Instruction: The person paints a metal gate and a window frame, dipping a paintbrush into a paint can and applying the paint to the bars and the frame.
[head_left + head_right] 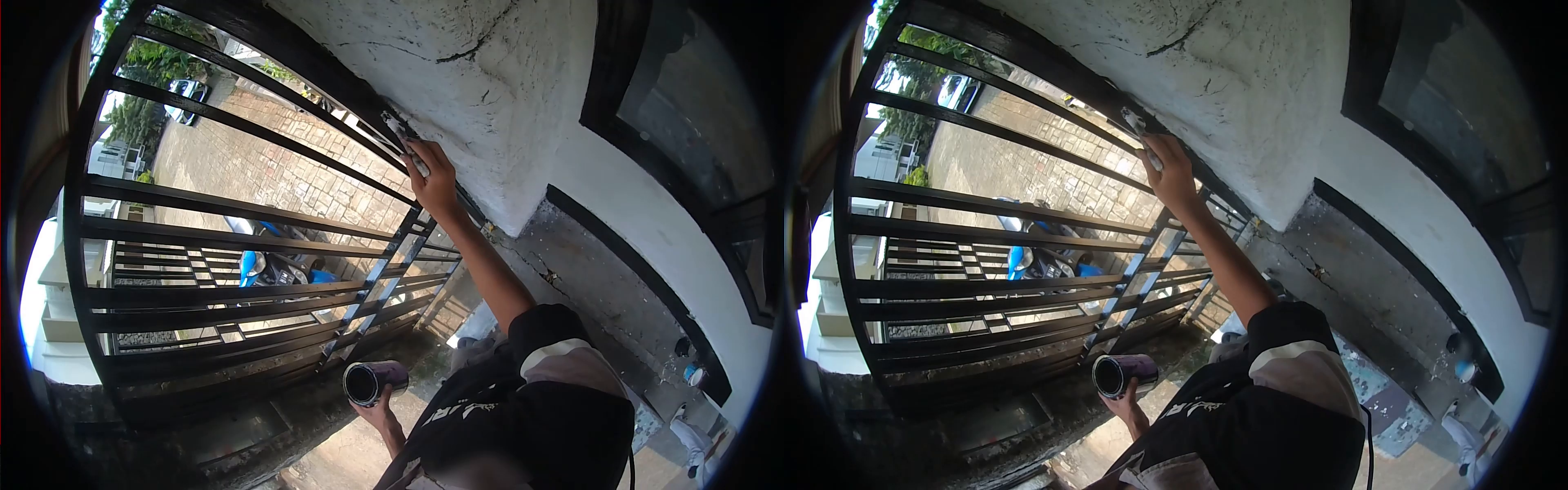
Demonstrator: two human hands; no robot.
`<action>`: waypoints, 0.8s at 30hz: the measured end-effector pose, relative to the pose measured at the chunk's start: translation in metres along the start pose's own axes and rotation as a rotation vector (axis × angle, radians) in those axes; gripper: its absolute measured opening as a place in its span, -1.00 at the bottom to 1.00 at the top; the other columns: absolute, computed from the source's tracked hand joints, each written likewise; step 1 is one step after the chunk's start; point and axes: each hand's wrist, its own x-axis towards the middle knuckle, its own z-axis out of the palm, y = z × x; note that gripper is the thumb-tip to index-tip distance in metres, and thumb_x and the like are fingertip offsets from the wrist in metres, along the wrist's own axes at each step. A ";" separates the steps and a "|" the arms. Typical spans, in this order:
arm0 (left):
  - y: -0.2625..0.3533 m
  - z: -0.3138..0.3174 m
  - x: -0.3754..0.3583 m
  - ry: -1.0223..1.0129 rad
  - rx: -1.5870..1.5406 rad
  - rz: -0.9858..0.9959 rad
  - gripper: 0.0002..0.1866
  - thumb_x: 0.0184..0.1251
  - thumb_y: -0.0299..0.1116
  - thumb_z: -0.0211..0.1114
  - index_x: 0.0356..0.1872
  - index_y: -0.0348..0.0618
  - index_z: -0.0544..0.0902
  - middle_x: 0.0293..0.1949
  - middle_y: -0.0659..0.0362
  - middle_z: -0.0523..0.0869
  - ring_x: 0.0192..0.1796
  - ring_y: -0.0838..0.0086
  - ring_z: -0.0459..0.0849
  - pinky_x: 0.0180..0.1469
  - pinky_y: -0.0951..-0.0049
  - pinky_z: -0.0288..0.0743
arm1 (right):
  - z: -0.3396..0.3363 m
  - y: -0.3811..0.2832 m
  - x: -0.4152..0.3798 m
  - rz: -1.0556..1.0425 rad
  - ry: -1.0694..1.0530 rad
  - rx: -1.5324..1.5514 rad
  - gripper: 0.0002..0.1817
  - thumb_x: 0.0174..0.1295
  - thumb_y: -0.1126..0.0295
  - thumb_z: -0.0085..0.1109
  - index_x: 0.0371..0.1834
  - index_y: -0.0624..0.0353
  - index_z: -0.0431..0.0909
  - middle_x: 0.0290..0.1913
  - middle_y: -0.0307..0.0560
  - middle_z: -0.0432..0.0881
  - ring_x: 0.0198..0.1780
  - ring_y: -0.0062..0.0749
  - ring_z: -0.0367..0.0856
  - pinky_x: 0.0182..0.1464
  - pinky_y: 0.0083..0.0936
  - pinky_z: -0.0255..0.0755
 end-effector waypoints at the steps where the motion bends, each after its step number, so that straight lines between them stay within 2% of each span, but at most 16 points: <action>1: 0.001 0.001 -0.001 -0.007 0.005 -0.011 0.05 -0.26 -0.60 0.64 0.40 -0.26 0.25 0.28 0.01 0.47 0.32 0.23 0.46 0.46 0.21 0.25 | 0.001 0.010 -0.006 0.028 -0.018 -0.017 -0.77 0.32 0.46 0.25 0.01 0.25 0.62 -0.11 0.13 0.66 -0.09 0.02 0.69 -0.08 -0.28 0.56; 3: 0.002 0.002 -0.003 -0.010 0.009 -0.009 0.05 -0.26 -0.61 0.63 0.40 -0.26 0.25 0.28 0.01 0.46 0.32 0.23 0.46 0.46 0.22 0.25 | 0.001 0.025 -0.018 0.053 -0.035 -0.032 -0.77 0.32 0.46 0.26 0.01 0.25 0.62 -0.10 0.14 0.66 -0.08 0.03 0.69 -0.07 -0.28 0.56; 5: 0.003 0.005 -0.004 -0.012 0.011 -0.008 0.05 -0.26 -0.62 0.62 0.40 -0.26 0.25 0.28 0.01 0.46 0.32 0.23 0.45 0.46 0.22 0.24 | -0.001 0.030 -0.025 0.112 -0.070 -0.127 -0.77 0.31 0.44 0.27 0.00 0.22 0.59 -0.13 0.14 0.63 -0.15 0.10 0.67 -0.16 -0.23 0.55; 9: 0.006 0.007 -0.007 -0.007 -0.008 -0.025 0.05 -0.25 -0.62 0.61 0.41 -0.26 0.24 0.29 0.01 0.45 0.33 0.23 0.44 0.46 0.25 0.23 | 0.003 0.031 -0.016 0.169 -0.088 -0.188 -0.78 0.33 0.41 0.25 -0.01 0.22 0.60 -0.16 0.14 0.63 -0.14 0.09 0.67 -0.16 -0.22 0.56; 12: 0.011 0.011 -0.007 0.007 -0.011 -0.017 0.04 -0.22 -0.64 0.60 0.42 -0.26 0.24 0.29 0.01 0.45 0.32 0.24 0.44 0.45 0.25 0.23 | 0.012 0.018 0.006 0.070 -0.043 -0.174 -0.78 0.33 0.39 0.26 -0.02 0.22 0.61 -0.20 0.13 0.64 -0.16 0.08 0.68 -0.17 -0.21 0.57; 14: 0.016 0.012 -0.008 0.020 -0.010 -0.007 0.04 -0.21 -0.64 0.60 0.42 -0.26 0.24 0.29 0.02 0.45 0.32 0.24 0.45 0.44 0.25 0.24 | 0.017 0.001 0.024 0.035 -0.006 -0.113 -0.81 0.31 0.43 0.28 -0.05 0.23 0.63 -0.25 0.09 0.67 -0.26 -0.02 0.71 -0.24 -0.28 0.56; 24: 0.011 0.011 -0.003 0.041 -0.041 0.019 0.03 -0.21 -0.64 0.61 0.41 -0.26 0.24 0.27 0.02 0.47 0.30 0.26 0.47 0.41 0.27 0.28 | 0.031 -0.050 0.076 -0.100 0.055 -0.031 -0.80 0.29 0.42 0.32 -0.07 0.23 0.65 -0.24 0.05 0.69 -0.31 -0.14 0.72 -0.32 -0.37 0.56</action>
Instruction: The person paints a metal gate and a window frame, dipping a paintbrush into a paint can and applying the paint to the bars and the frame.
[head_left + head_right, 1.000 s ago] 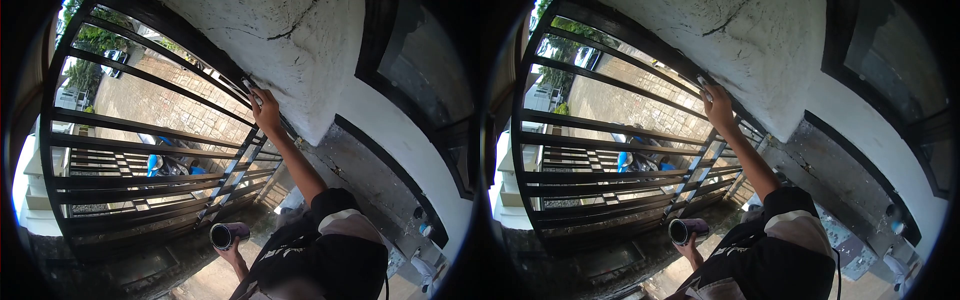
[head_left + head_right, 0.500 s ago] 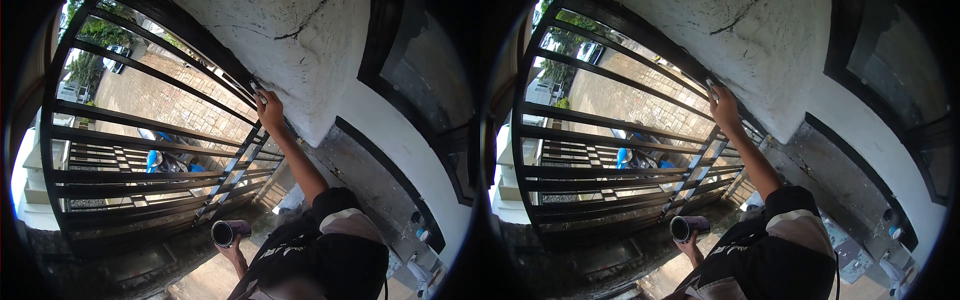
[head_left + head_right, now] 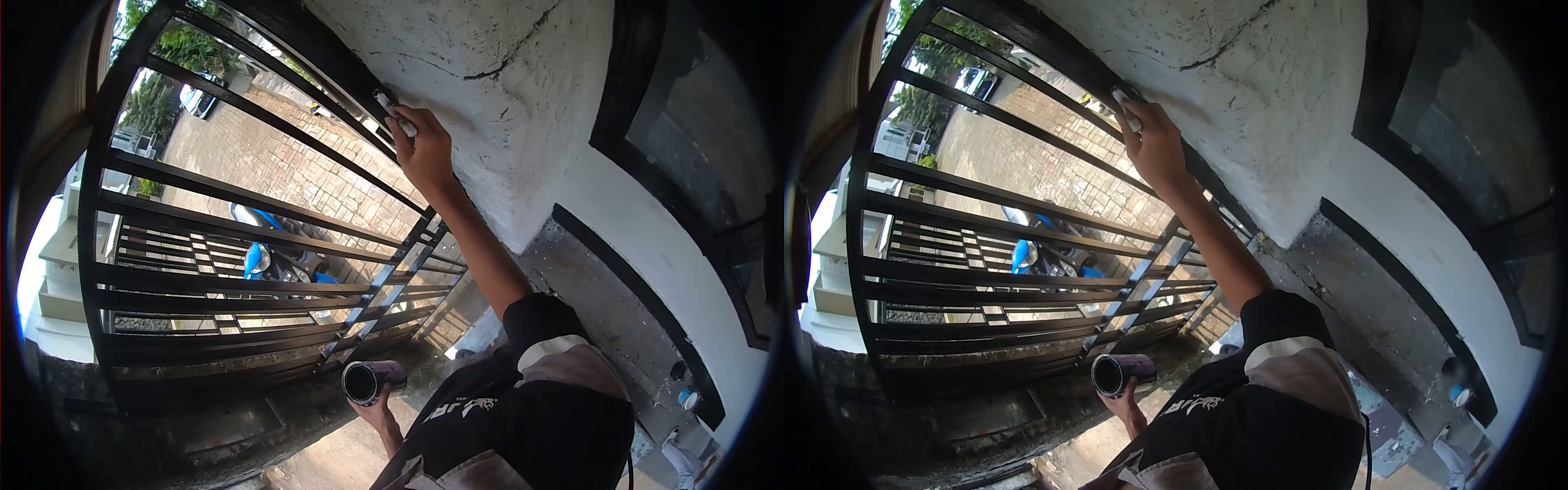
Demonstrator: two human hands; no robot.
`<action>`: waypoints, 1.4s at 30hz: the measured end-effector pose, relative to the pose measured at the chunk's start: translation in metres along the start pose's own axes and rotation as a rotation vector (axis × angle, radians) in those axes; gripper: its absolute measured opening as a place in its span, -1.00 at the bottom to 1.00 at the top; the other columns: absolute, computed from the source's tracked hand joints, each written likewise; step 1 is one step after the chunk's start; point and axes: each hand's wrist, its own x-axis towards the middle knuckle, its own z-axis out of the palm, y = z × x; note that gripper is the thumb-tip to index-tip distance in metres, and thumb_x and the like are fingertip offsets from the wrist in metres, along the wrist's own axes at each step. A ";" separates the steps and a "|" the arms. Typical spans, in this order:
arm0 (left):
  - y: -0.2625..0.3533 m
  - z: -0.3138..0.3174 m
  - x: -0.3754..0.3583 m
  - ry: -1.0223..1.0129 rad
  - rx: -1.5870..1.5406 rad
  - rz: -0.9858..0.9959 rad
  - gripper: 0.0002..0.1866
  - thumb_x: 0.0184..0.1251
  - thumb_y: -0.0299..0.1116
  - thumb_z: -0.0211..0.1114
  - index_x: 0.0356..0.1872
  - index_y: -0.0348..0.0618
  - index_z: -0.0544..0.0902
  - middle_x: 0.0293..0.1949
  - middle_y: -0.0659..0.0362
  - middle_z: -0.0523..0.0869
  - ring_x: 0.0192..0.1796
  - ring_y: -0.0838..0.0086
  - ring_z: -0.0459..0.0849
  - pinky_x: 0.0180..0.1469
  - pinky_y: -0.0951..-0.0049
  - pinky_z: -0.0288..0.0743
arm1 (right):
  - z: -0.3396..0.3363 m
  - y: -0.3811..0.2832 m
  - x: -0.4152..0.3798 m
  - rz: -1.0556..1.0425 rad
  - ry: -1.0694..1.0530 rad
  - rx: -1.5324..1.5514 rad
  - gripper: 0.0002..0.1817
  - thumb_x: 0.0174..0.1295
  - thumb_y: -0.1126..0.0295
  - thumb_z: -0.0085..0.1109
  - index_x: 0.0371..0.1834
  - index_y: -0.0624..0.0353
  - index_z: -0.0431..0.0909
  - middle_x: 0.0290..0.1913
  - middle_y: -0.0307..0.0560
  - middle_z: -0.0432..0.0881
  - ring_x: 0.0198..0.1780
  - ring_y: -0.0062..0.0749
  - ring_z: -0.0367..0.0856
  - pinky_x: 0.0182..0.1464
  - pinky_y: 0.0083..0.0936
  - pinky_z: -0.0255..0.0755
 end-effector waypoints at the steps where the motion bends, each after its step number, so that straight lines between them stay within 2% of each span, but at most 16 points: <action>1: 0.000 0.001 0.001 -0.008 0.001 -0.001 0.03 -0.21 -0.64 0.61 0.41 -0.26 0.25 0.27 0.02 0.47 0.29 0.26 0.47 0.41 0.27 0.28 | 0.000 -0.002 0.003 -0.009 0.007 0.008 -0.80 0.29 0.41 0.32 -0.07 0.23 0.65 -0.23 0.05 0.69 -0.30 -0.15 0.72 -0.32 -0.38 0.56; 15: -0.001 0.015 0.003 -0.004 -0.029 -0.005 0.02 -0.24 -0.61 0.63 0.39 -0.25 0.29 0.24 0.04 0.49 0.27 0.28 0.49 0.40 0.30 0.28 | 0.005 -0.034 0.047 -0.051 0.001 0.068 -0.79 0.28 0.40 0.33 -0.06 0.20 0.68 -0.22 0.01 0.72 -0.24 -0.18 0.75 -0.21 -0.41 0.59; 18: 0.000 0.017 0.004 0.001 -0.018 0.003 0.02 -0.24 -0.61 0.62 0.39 -0.26 0.28 0.24 0.03 0.49 0.27 0.28 0.49 0.40 0.30 0.28 | 0.005 -0.042 0.057 0.029 -0.038 0.071 -0.80 0.27 0.41 0.33 -0.07 0.20 0.69 -0.22 0.00 0.73 -0.24 -0.19 0.75 -0.24 -0.45 0.57; 20: 0.001 0.018 0.004 0.007 -0.010 0.006 0.02 -0.24 -0.61 0.62 0.39 -0.26 0.28 0.25 0.03 0.49 0.27 0.27 0.49 0.40 0.30 0.28 | 0.011 -0.041 0.066 -0.140 0.079 0.114 -0.80 0.28 0.40 0.34 -0.08 0.19 0.70 -0.23 0.00 0.74 -0.26 -0.21 0.74 -0.26 -0.47 0.55; 24: -0.001 0.020 0.007 0.014 -0.017 0.040 -0.02 -0.19 -0.58 0.61 0.38 -0.27 0.30 0.24 0.02 0.51 0.26 0.28 0.50 0.37 0.28 0.33 | 0.013 -0.054 0.082 -0.157 0.077 0.098 -0.80 0.29 0.39 0.33 -0.06 0.19 0.70 -0.20 0.00 0.75 -0.27 -0.27 0.74 -0.25 -0.48 0.55; 26: -0.002 0.020 0.008 0.018 -0.008 0.056 -0.03 -0.19 -0.58 0.61 0.38 -0.27 0.30 0.24 0.02 0.51 0.26 0.28 0.51 0.37 0.28 0.33 | 0.011 -0.063 0.088 -0.022 0.038 0.163 -0.79 0.31 0.38 0.32 -0.05 0.21 0.70 -0.18 0.01 0.76 -0.23 -0.33 0.75 -0.20 -0.49 0.56; 29: 0.000 0.021 0.011 0.018 -0.106 0.020 0.03 -0.23 -0.65 0.60 0.41 -0.27 0.25 0.27 0.02 0.48 0.29 0.27 0.48 0.40 0.28 0.30 | 0.021 -0.059 0.098 -0.161 0.159 0.269 -0.78 0.31 0.39 0.31 -0.04 0.23 0.69 -0.14 0.03 0.76 -0.18 -0.35 0.76 -0.16 -0.52 0.56; 30: -0.003 0.020 0.013 0.024 -0.097 0.028 0.03 -0.22 -0.64 0.61 0.41 -0.27 0.26 0.27 0.02 0.48 0.29 0.28 0.48 0.40 0.29 0.30 | 0.023 -0.060 0.099 -0.166 0.159 0.271 -0.78 0.31 0.39 0.31 -0.04 0.23 0.69 -0.14 0.03 0.76 -0.18 -0.35 0.76 -0.16 -0.52 0.56; 32: -0.006 0.020 0.015 0.027 -0.092 0.034 0.03 -0.22 -0.64 0.61 0.41 -0.27 0.26 0.26 0.02 0.49 0.28 0.28 0.49 0.39 0.30 0.30 | 0.026 -0.062 0.100 -0.168 0.172 0.340 -0.76 0.22 0.42 0.38 -0.05 0.17 0.69 -0.18 0.03 0.74 -0.18 -0.18 0.77 -0.16 -0.45 0.59; 36: -0.013 0.016 0.018 0.049 -0.092 0.035 0.02 -0.21 -0.62 0.61 0.41 -0.26 0.26 0.25 0.03 0.49 0.26 0.30 0.50 0.38 0.32 0.31 | 0.025 -0.049 0.086 -0.190 0.139 0.258 -0.77 0.23 0.44 0.37 -0.05 0.18 0.69 -0.18 0.03 0.73 -0.19 -0.17 0.77 -0.16 -0.44 0.60; 38: -0.014 0.014 0.019 0.053 -0.106 0.031 0.02 -0.21 -0.62 0.62 0.41 -0.26 0.26 0.25 0.04 0.49 0.26 0.30 0.50 0.37 0.33 0.31 | 0.016 -0.043 0.069 -0.123 0.052 0.212 -0.79 0.31 0.45 0.29 -0.04 0.27 0.68 -0.15 0.03 0.75 -0.12 -0.25 0.75 -0.05 -0.47 0.55; 42: -0.009 0.015 0.018 0.044 -0.096 0.015 0.02 -0.20 -0.62 0.61 0.40 -0.26 0.27 0.25 0.04 0.50 0.26 0.31 0.50 0.38 0.33 0.30 | 0.002 -0.028 0.044 -0.057 0.002 0.171 -0.80 0.31 0.45 0.29 -0.05 0.28 0.67 -0.15 0.04 0.75 -0.12 -0.24 0.75 -0.06 -0.46 0.56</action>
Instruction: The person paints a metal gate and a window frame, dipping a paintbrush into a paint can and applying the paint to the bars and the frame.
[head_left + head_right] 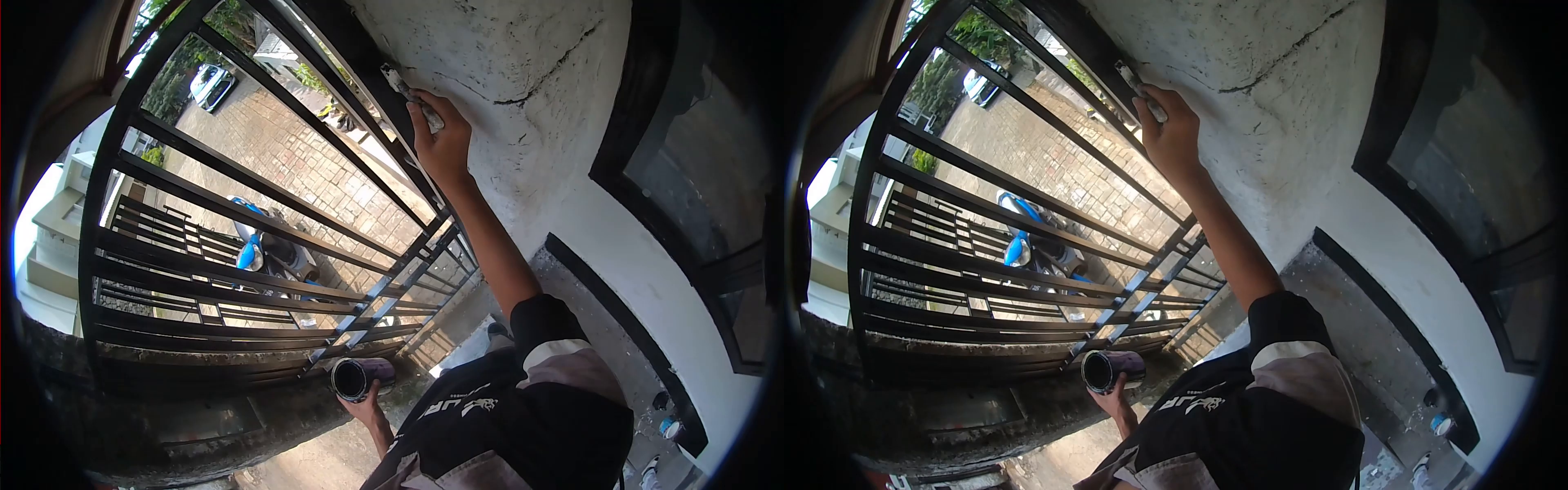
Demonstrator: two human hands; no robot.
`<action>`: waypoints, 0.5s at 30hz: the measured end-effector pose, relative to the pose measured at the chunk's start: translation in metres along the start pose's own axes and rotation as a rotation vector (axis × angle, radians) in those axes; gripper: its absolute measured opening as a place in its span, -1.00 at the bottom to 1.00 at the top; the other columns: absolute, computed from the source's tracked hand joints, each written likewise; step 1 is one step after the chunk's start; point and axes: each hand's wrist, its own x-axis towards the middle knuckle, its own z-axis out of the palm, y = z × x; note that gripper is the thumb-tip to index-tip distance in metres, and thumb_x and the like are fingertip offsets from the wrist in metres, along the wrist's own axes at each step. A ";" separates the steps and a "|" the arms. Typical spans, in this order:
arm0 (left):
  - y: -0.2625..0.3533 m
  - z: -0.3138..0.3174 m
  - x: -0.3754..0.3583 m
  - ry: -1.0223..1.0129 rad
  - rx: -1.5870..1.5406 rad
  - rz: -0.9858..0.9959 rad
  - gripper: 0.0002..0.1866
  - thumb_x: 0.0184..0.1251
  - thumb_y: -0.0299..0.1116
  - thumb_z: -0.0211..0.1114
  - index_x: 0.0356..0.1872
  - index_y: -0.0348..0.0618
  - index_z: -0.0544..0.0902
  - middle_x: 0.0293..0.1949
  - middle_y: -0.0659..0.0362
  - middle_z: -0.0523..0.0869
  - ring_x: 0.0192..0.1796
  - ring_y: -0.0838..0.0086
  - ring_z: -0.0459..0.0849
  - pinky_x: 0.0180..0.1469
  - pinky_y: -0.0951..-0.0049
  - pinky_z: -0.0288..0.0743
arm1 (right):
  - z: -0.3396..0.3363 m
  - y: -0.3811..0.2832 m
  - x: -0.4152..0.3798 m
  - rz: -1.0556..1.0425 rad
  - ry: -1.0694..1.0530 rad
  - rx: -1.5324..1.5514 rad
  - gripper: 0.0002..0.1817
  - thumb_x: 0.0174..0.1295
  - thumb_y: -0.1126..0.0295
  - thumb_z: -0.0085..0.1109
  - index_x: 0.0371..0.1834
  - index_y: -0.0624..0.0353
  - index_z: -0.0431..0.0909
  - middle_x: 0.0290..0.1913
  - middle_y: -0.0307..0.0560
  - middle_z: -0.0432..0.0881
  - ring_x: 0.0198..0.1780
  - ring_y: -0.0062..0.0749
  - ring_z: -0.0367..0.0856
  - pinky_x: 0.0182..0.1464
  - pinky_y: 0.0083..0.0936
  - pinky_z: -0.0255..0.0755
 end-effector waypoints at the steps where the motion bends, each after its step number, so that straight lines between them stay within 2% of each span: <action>1: 0.000 -0.001 0.001 -0.006 -0.013 -0.003 0.01 -0.21 -0.63 0.61 0.40 -0.26 0.27 0.25 0.05 0.50 0.26 0.31 0.50 0.38 0.34 0.30 | -0.003 0.003 -0.006 0.011 -0.018 -0.018 -0.80 0.31 0.45 0.29 -0.05 0.29 0.67 -0.15 0.05 0.75 -0.12 -0.22 0.75 -0.05 -0.45 0.56; 8: -0.010 -0.003 0.005 -0.019 -0.044 0.008 0.03 -0.23 -0.64 0.62 0.41 -0.27 0.26 0.25 0.04 0.49 0.26 0.31 0.50 0.38 0.34 0.30 | -0.017 0.000 -0.014 0.002 -0.095 -0.136 -0.81 0.32 0.43 0.28 -0.09 0.31 0.67 -0.18 0.09 0.75 -0.14 -0.11 0.77 -0.09 -0.40 0.59; 10: -0.015 -0.003 0.005 -0.032 -0.031 0.067 -0.04 -0.14 -0.59 0.61 0.38 -0.26 0.28 0.24 0.04 0.51 0.26 0.28 0.50 0.37 0.28 0.31 | -0.018 -0.006 -0.005 -0.002 -0.104 -0.160 -0.81 0.32 0.42 0.27 -0.10 0.30 0.67 -0.19 0.09 0.76 -0.16 -0.09 0.77 -0.11 -0.39 0.60; 15: -0.019 -0.002 0.008 0.005 -0.074 0.049 0.03 -0.21 -0.62 0.63 0.40 -0.29 0.25 0.25 0.01 0.48 0.25 0.29 0.50 0.36 0.34 0.32 | 0.000 -0.029 0.037 -0.055 -0.097 -0.132 -0.80 0.33 0.39 0.26 -0.12 0.30 0.69 -0.21 0.10 0.76 -0.17 -0.07 0.77 -0.14 -0.38 0.61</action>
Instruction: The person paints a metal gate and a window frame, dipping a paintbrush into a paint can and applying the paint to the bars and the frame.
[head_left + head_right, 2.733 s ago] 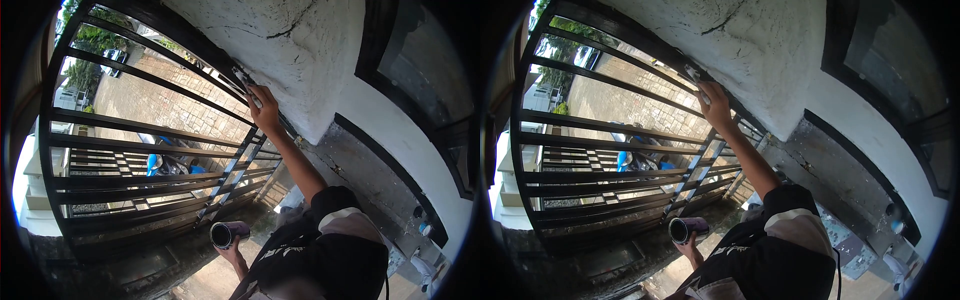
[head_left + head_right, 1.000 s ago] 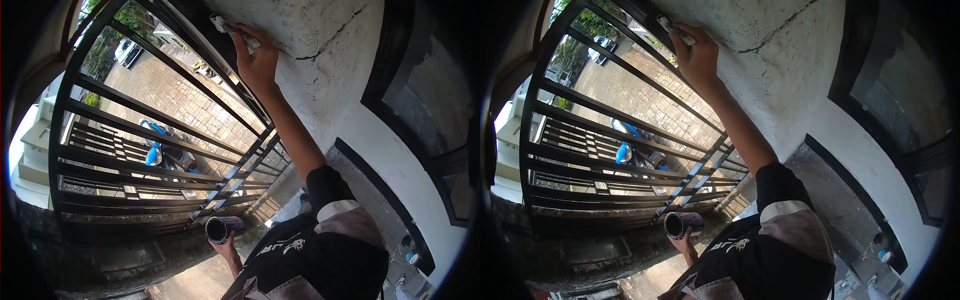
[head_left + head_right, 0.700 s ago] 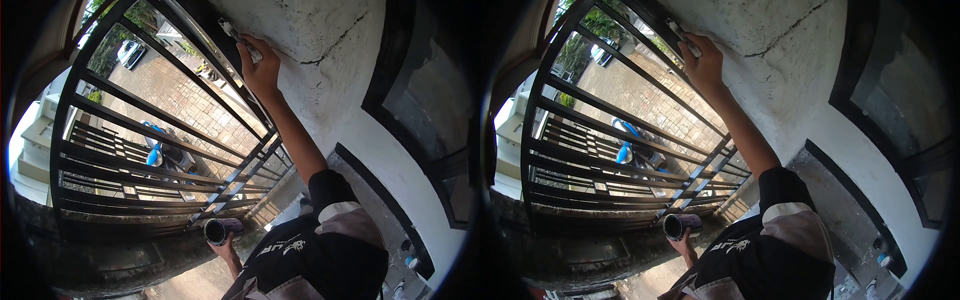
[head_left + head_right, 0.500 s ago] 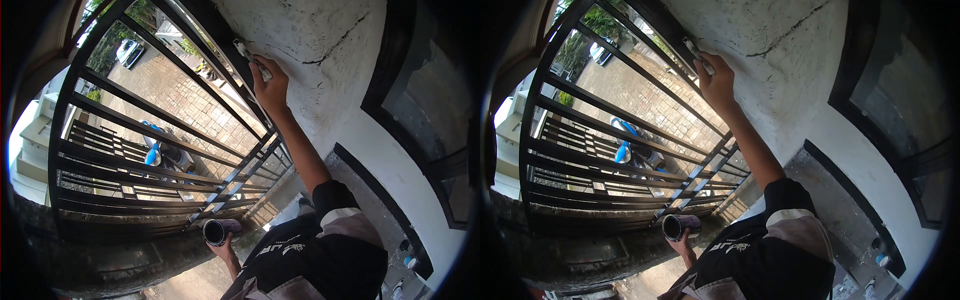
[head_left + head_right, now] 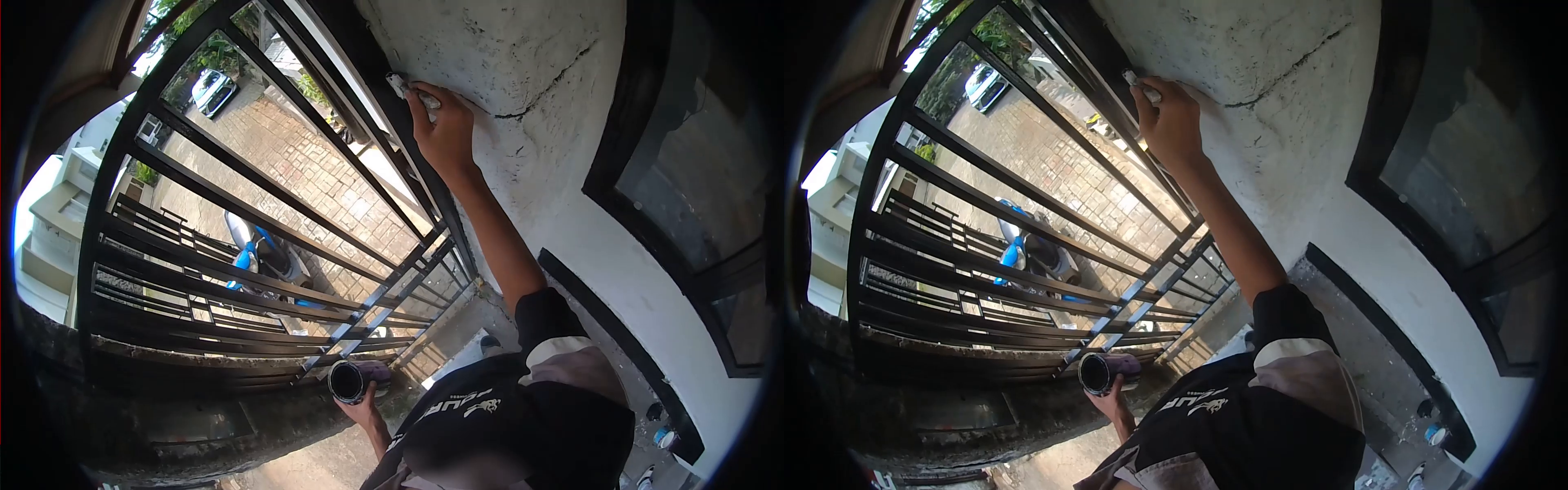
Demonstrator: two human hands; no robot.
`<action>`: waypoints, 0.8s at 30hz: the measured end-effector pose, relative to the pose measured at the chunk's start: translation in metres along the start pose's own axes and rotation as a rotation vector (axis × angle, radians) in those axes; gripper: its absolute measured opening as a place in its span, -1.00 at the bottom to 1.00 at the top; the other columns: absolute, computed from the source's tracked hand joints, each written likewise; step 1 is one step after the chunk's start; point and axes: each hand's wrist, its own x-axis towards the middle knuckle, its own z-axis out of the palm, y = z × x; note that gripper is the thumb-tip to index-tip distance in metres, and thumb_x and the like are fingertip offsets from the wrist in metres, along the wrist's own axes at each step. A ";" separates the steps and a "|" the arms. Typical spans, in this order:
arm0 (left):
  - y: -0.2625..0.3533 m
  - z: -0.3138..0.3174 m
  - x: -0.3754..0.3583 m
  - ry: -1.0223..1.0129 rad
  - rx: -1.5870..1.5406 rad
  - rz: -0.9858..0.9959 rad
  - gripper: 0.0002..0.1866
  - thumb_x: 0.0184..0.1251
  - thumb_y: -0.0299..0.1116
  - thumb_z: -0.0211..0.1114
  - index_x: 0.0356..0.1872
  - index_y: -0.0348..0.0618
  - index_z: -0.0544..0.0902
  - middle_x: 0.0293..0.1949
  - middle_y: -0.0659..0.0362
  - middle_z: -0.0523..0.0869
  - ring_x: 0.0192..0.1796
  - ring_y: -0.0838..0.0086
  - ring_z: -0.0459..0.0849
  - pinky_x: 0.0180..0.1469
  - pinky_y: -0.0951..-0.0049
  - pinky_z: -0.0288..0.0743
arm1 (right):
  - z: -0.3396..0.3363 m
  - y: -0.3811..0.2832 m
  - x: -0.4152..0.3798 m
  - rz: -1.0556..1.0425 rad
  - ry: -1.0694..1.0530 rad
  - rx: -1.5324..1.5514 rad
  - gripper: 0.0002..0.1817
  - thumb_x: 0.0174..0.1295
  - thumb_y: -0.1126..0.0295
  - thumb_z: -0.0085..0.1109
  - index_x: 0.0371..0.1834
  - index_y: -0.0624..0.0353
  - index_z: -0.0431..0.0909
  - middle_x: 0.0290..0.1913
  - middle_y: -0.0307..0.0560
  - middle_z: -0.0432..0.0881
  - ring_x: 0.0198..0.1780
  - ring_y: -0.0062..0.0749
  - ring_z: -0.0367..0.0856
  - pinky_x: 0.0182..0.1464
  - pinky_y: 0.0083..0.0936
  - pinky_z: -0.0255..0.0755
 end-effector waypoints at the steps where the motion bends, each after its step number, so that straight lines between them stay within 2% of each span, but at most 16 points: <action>1: 0.002 0.002 0.000 0.002 -0.010 0.005 0.02 -0.21 -0.61 0.63 0.40 -0.30 0.25 0.25 0.01 0.49 0.25 0.29 0.50 0.36 0.34 0.32 | 0.004 -0.005 0.011 -0.035 0.012 -0.012 -0.80 0.33 0.38 0.26 -0.12 0.30 0.70 -0.21 0.10 0.76 -0.20 -0.09 0.78 -0.17 -0.38 0.61; 3: 0.007 0.004 -0.003 0.016 -0.021 0.000 0.02 -0.21 -0.60 0.63 0.39 -0.31 0.25 0.25 0.00 0.49 0.25 0.29 0.51 0.36 0.34 0.32 | 0.013 -0.014 0.033 -0.084 0.047 0.019 -0.80 0.34 0.38 0.24 -0.14 0.30 0.71 -0.22 0.11 0.77 -0.28 -0.12 0.79 -0.27 -0.37 0.62; 6: 0.000 0.003 0.001 0.043 -0.018 0.019 0.02 -0.21 -0.59 0.64 0.39 -0.32 0.25 0.24 -0.01 0.49 0.24 0.28 0.51 0.35 0.34 0.33 | 0.020 -0.029 0.061 -0.198 0.133 0.047 -0.77 0.35 0.34 0.25 -0.16 0.31 0.72 -0.22 0.09 0.78 -0.35 -0.14 0.78 -0.35 -0.38 0.60; 8: -0.005 0.001 0.002 0.058 -0.017 0.044 0.01 -0.21 -0.59 0.64 0.38 -0.32 0.26 0.24 -0.02 0.49 0.24 0.28 0.52 0.35 0.34 0.35 | 0.022 -0.039 0.074 -0.191 0.131 0.048 -0.76 0.34 0.32 0.25 -0.16 0.30 0.72 -0.25 0.08 0.78 -0.38 -0.16 0.78 -0.36 -0.38 0.59; 10: -0.009 0.000 0.002 0.075 -0.038 0.058 -0.09 -0.11 -0.56 0.63 0.35 -0.30 0.32 0.24 0.02 0.52 0.24 0.29 0.51 0.35 0.32 0.33 | 0.024 -0.044 0.084 -0.186 0.123 0.055 -0.75 0.34 0.31 0.26 -0.15 0.29 0.72 -0.27 0.08 0.78 -0.41 -0.18 0.77 -0.38 -0.39 0.58; 16: -0.013 -0.008 0.004 0.084 -0.077 0.088 -0.08 -0.10 -0.57 0.62 0.35 -0.30 0.31 0.23 0.02 0.53 0.23 0.28 0.51 0.35 0.32 0.34 | 0.036 -0.055 0.108 -0.304 0.219 0.073 -0.75 0.33 0.27 0.27 -0.34 0.25 0.76 -0.30 0.01 0.78 -0.52 -0.22 0.73 -0.43 -0.42 0.54; 19: -0.017 -0.011 0.004 0.091 -0.109 0.079 -0.08 -0.11 -0.58 0.62 0.36 -0.30 0.31 0.23 0.02 0.52 0.23 0.28 0.51 0.35 0.32 0.34 | 0.038 -0.066 0.122 -0.298 0.210 0.082 -0.74 0.32 0.27 0.27 -0.35 0.25 0.76 -0.24 -0.01 0.79 -0.51 -0.22 0.73 -0.43 -0.44 0.54; 21: -0.019 -0.012 0.005 0.112 -0.099 0.113 -0.08 -0.11 -0.59 0.62 0.36 -0.30 0.30 0.24 0.02 0.53 0.23 0.29 0.52 0.35 0.32 0.35 | 0.040 -0.070 0.134 -0.368 0.211 0.059 -0.77 0.32 0.29 0.28 -0.21 0.25 0.74 -0.24 0.00 0.79 -0.46 -0.24 0.76 -0.41 -0.45 0.56; 22: -0.021 -0.013 0.005 0.115 -0.103 0.113 -0.08 -0.11 -0.59 0.62 0.36 -0.30 0.30 0.24 0.02 0.53 0.23 0.29 0.52 0.35 0.32 0.35 | 0.042 -0.072 0.136 -0.371 0.209 0.062 -0.77 0.32 0.29 0.28 -0.21 0.25 0.74 -0.24 0.00 0.79 -0.46 -0.24 0.76 -0.41 -0.45 0.56; 24: -0.016 -0.011 0.003 0.118 -0.112 0.103 -0.09 -0.10 -0.60 0.61 0.36 -0.31 0.30 0.24 0.01 0.52 0.23 0.28 0.52 0.35 0.32 0.35 | 0.042 -0.086 0.142 -0.374 0.300 0.235 -0.80 0.30 0.44 0.24 -0.12 0.34 0.67 -0.21 0.22 0.72 -0.16 0.05 0.73 -0.13 -0.28 0.59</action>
